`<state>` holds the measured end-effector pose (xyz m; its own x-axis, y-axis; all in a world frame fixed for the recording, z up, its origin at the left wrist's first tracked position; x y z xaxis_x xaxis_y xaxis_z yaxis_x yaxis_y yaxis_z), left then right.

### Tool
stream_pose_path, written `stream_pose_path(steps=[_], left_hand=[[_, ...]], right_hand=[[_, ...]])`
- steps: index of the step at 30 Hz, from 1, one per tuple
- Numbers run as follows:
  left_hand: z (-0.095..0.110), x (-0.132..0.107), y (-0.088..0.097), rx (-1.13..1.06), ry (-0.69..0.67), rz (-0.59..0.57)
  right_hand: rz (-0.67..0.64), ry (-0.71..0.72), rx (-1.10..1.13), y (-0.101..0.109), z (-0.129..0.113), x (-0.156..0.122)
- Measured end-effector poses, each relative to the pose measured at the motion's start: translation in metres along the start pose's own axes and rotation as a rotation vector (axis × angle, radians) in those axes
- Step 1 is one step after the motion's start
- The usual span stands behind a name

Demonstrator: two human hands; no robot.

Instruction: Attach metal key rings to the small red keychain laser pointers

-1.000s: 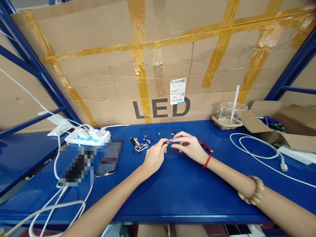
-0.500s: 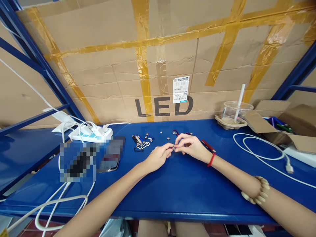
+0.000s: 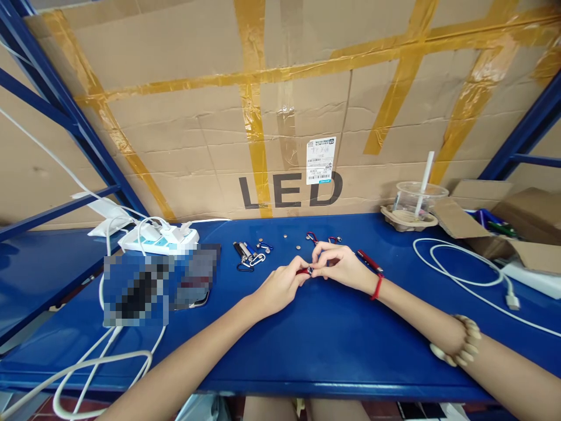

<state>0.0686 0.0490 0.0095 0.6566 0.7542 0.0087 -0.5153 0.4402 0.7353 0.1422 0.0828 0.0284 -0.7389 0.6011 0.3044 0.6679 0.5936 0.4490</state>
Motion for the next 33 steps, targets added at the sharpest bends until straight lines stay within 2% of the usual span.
stream_pose_path(steps=[6, 15, 28, 33], left_hand=[[0.000, 0.000, 0.002, 0.094, 0.031, 0.016], [0.003, -0.001, 0.009, 0.140, -0.004, 0.111], [0.016, -0.002, 0.014, 0.511, -0.088, 0.196], [0.016, 0.000, 0.016, 0.516, -0.081, 0.207]], right_hand=[[0.035, 0.007, -0.068, 0.001, -0.002, -0.001], [0.089, -0.024, 0.028, 0.003, 0.006, -0.002], [0.142, -0.051, 0.059, 0.003, 0.008, -0.004], [0.161, -0.069, 0.088, 0.004, 0.011, -0.004]])
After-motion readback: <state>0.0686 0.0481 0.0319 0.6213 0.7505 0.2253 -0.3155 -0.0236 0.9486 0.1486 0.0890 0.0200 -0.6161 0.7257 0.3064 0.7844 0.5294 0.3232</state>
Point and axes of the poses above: each hand's wrist, its own x-axis towards the middle knuckle, its own y-axis out of the back of the hand, z = x × y, the point moved 10 cm from there along x, towards the middle knuckle, and after that the axes turned 14 degrees about -z, right-handed, at the moved point
